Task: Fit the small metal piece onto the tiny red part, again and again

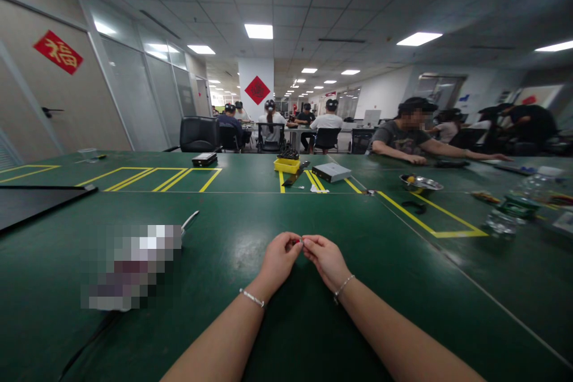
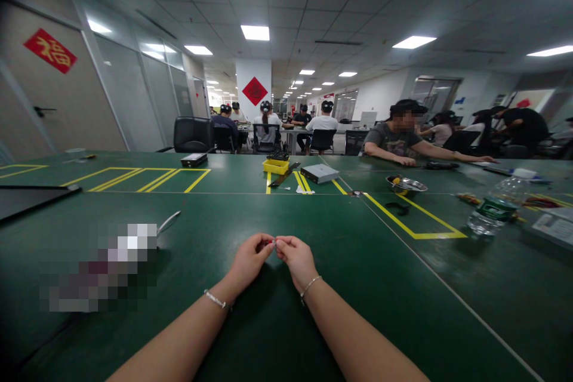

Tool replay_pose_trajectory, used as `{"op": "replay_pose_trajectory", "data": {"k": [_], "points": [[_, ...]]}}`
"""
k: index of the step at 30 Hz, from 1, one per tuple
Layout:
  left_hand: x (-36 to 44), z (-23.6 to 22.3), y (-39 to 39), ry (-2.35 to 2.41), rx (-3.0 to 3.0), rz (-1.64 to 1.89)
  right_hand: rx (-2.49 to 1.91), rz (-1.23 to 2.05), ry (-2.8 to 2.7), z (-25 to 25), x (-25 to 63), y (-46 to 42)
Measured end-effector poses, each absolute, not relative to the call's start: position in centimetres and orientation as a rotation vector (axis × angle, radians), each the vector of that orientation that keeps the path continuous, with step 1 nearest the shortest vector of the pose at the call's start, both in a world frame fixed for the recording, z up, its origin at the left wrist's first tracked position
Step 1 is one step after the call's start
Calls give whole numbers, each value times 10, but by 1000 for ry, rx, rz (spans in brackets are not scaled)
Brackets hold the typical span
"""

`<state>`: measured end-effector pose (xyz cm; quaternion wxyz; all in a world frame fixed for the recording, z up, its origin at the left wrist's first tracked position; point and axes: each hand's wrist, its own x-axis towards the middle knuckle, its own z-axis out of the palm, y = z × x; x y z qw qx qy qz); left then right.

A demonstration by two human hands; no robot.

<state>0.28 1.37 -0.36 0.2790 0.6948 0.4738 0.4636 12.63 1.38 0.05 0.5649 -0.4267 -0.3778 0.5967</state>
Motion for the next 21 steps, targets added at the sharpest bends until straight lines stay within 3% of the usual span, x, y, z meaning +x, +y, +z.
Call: {"op": "replay_pose_trajectory", "data": {"k": [21], "points": [[4, 2, 10, 1247, 1803, 1240, -973, 1410, -933, -2, 126, 14]]}}
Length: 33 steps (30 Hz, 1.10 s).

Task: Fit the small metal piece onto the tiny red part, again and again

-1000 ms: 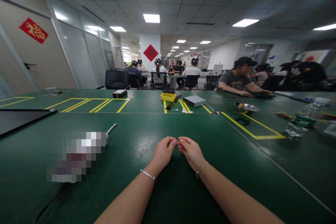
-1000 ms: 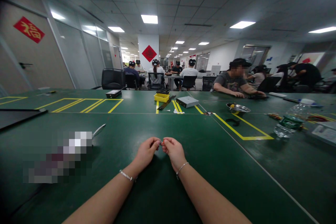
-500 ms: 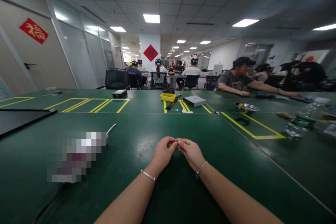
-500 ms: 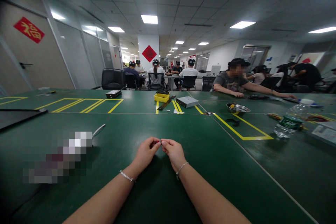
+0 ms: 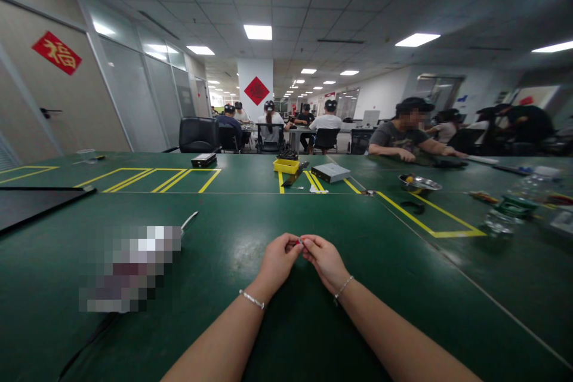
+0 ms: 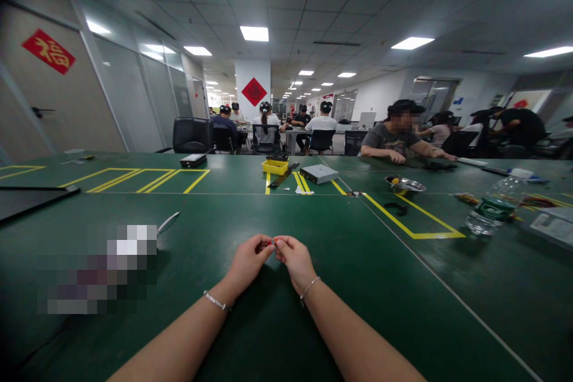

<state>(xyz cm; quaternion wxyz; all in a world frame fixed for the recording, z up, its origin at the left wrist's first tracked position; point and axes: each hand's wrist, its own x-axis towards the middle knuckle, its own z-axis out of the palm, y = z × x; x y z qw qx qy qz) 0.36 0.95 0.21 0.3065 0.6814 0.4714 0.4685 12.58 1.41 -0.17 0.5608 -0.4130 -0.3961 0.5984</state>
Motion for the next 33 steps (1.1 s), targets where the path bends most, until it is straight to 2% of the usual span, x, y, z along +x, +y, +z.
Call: {"op": "replay_pose_trajectory", "data": {"k": [10, 17, 26, 33], "points": [[5, 3, 13, 1182, 1543, 1218, -1075, 1255, -1117, -2, 127, 13], [0, -4, 21, 1095, 1400, 1223, -1090, 828, -1549, 3, 128, 8], [5, 5, 12, 976, 1192, 1151, -1247, 241, -1800, 2, 120, -1], [4, 9, 9, 945, 1214, 1065, -1259, 2, -1924, 14, 128, -5]]}}
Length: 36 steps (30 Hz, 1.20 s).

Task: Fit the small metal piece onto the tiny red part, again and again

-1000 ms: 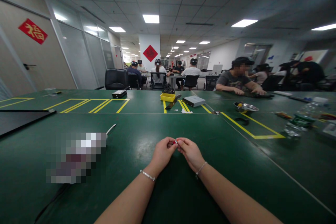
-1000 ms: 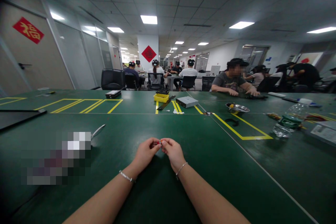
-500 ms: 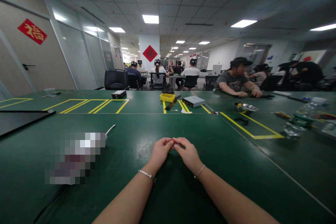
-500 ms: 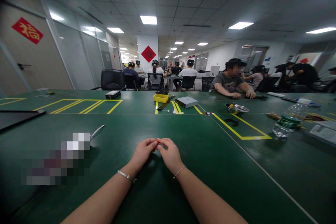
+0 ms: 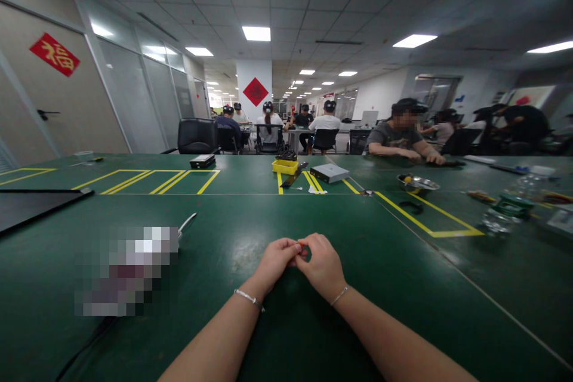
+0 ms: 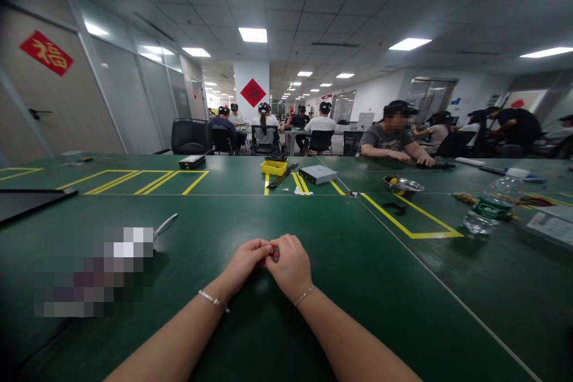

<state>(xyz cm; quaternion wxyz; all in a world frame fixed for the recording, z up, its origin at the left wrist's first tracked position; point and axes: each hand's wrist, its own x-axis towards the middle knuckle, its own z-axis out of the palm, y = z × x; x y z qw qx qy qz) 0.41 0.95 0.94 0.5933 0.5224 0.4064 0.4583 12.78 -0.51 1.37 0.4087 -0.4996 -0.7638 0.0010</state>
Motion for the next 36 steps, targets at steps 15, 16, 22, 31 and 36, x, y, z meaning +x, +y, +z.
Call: {"op": "replay_pose_trajectory", "data": {"k": [15, 16, 22, 31, 36], "points": [[0, 5, 9, 782, 1135, 1037, -1282, 60, -1953, 15, 130, -5], [1, 5, 9, 784, 1134, 1032, -1298, 46, -1959, 16, 130, -5], [2, 6, 8, 806, 1147, 1005, -1319, 4, -2003, 16, 130, -6], [1, 9, 8, 840, 1109, 1023, -1625, -98, -1905, 36, 197, 19], [1, 7, 9, 853, 1154, 1041, -2261, -204, -1625, 41, 310, 26]]}}
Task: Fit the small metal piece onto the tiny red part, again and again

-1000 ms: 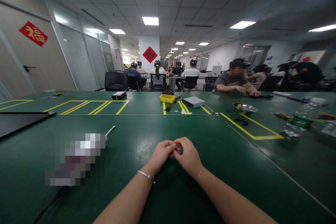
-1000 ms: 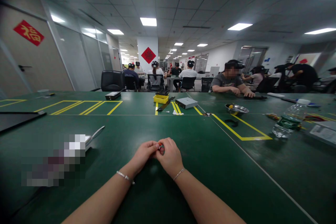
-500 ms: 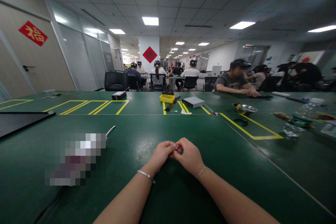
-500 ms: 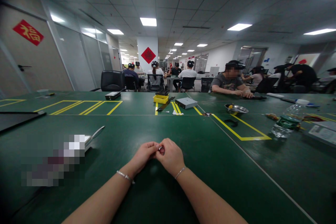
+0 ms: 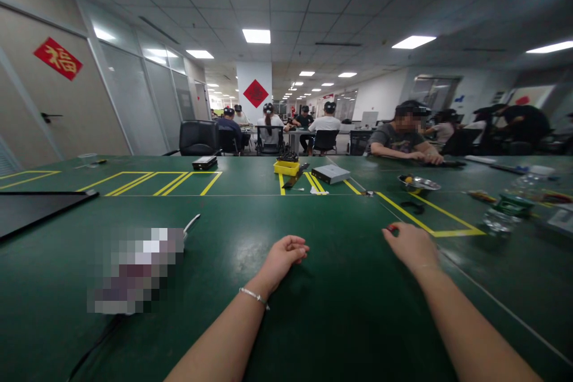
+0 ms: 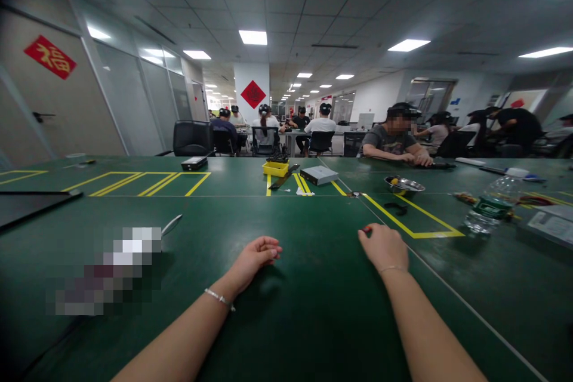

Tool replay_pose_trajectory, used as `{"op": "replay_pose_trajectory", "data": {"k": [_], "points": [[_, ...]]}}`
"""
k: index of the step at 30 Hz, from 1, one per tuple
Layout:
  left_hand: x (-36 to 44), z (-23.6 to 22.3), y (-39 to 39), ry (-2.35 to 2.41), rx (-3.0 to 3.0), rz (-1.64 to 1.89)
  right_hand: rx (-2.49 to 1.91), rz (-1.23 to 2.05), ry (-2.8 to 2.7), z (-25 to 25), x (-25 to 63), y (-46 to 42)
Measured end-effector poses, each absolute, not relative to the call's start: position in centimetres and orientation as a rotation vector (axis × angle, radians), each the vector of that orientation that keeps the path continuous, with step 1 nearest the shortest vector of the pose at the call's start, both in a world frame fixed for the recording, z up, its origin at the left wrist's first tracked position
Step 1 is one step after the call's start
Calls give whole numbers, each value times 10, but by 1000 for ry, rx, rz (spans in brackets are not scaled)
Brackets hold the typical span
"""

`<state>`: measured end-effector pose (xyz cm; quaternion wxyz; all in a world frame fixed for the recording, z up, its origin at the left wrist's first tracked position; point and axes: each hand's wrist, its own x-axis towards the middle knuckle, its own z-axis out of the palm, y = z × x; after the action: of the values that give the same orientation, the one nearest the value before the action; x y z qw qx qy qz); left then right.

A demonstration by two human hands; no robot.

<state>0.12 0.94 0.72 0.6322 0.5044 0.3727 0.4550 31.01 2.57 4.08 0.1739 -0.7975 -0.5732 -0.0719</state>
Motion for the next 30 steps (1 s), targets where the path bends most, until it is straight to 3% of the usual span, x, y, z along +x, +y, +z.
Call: {"op": "replay_pose_trajectory", "data": {"k": [7, 17, 24, 30], "points": [[1, 1, 12, 901, 1339, 1052, -2651, 50, -836, 5, 437, -5], [1, 1, 13, 905, 1376, 1053, -2683, 80, -706, -11, 440, -2], [3, 2, 15, 922, 1347, 1130, -2213, -408, -1523, 17, 344, 17], [3, 0, 16, 958, 1322, 1208, -1620, -119, -2195, 12, 208, 12]]}}
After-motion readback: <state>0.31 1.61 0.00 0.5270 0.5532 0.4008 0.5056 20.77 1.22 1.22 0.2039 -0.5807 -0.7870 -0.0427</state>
